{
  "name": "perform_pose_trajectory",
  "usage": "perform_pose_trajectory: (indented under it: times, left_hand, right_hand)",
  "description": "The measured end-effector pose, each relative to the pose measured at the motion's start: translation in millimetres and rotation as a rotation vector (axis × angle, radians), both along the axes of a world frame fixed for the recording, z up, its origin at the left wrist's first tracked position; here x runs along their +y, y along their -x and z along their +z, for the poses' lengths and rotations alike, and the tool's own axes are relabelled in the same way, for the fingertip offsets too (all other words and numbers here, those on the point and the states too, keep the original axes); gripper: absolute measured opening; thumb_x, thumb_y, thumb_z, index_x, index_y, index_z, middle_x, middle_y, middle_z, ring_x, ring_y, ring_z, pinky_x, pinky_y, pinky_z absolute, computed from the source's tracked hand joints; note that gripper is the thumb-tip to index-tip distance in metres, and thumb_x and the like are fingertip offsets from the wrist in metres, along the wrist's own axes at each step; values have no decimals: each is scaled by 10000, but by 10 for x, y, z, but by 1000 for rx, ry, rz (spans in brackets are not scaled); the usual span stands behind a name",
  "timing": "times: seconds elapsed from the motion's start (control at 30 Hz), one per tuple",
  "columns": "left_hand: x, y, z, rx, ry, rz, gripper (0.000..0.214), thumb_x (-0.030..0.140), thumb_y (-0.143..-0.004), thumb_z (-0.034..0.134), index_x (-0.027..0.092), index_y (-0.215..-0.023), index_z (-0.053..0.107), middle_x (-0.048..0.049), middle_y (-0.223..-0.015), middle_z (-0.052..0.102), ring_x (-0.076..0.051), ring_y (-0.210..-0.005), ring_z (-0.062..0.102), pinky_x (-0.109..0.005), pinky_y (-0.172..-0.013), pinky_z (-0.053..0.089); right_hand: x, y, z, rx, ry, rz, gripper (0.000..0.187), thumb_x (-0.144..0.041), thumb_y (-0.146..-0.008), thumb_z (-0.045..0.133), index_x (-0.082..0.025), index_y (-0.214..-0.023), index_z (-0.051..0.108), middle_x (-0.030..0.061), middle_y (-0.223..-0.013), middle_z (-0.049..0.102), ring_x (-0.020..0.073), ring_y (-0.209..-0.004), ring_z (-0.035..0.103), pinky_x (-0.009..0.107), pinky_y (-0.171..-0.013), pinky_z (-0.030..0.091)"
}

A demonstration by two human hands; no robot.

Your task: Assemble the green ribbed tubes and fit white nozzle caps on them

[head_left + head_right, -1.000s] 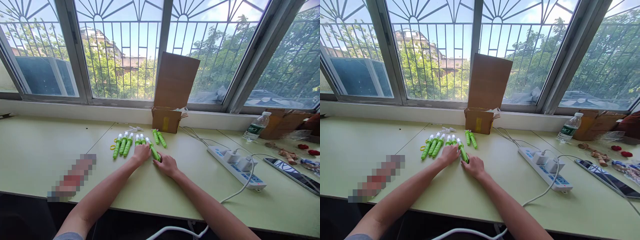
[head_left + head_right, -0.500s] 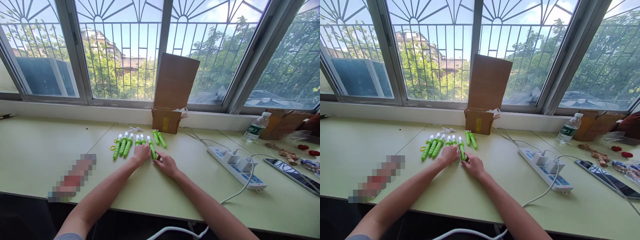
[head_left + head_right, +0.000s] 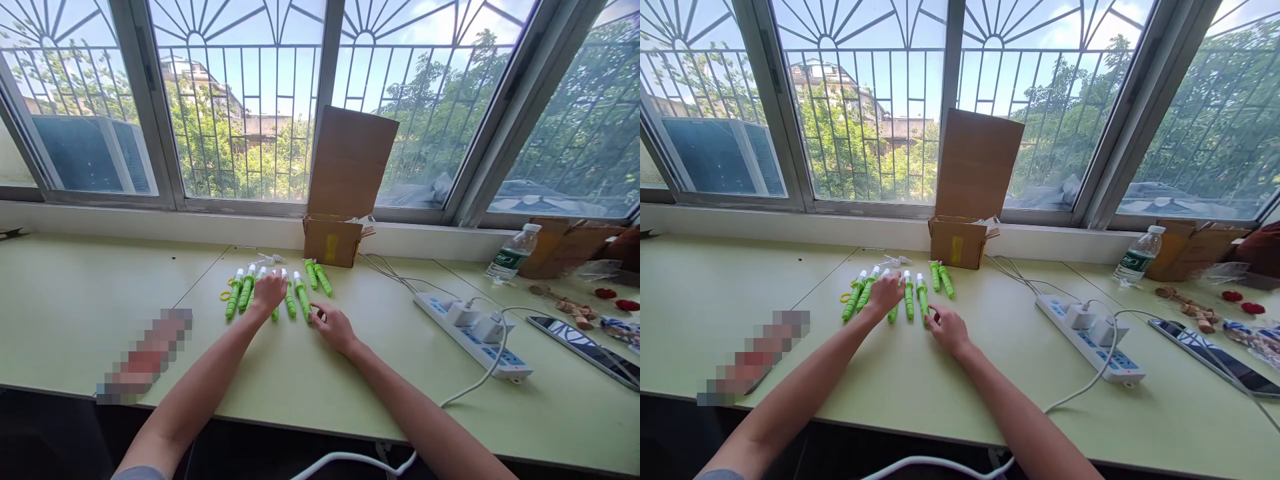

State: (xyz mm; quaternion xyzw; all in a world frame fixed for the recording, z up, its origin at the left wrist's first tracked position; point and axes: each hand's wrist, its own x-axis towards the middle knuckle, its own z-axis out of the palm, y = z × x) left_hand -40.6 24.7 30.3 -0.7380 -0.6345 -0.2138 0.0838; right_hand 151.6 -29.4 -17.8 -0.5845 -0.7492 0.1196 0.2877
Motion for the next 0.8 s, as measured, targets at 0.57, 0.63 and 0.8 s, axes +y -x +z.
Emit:
perform_pose_trajectory:
  times: [0.57, 0.63, 0.8]
  left_hand:
    - [435, 1141, -99, -166, 142, 498, 330, 155, -833, 389, 150, -1094, 592, -177, -1106, 585, -287, -1056, 519, -349, -744, 466]
    - [468, 1212, -137, -175, 198, 500, 336, 170, -826, 407, 180, -1092, 611, -164, -1126, 588, -289, -1064, 520, -350, -753, 459]
    - [497, 1280, -208, -178, 262, 486, 326, 163, -798, 440, 221, -1040, 650, -133, -1107, 623, -268, -1015, 554, -344, -750, 450]
  right_hand:
    - [-9, 3, 18, 24, 18, -14, 391, -348, -841, 492, -222, -1191, 614, 22, -857, 703, 158, -703, 597, 252, -687, 430]
    - [-5, 0, 15, 22, 15, -16, 391, -349, -842, 489, -219, -1189, 615, 22, -862, 702, 158, -701, 593, 252, -686, 428]
    - [15, -15, -7, 19, -2, -12, 393, -359, -844, 481, -212, -1180, 622, 21, -853, 697, 160, -691, 584, 257, -682, 422]
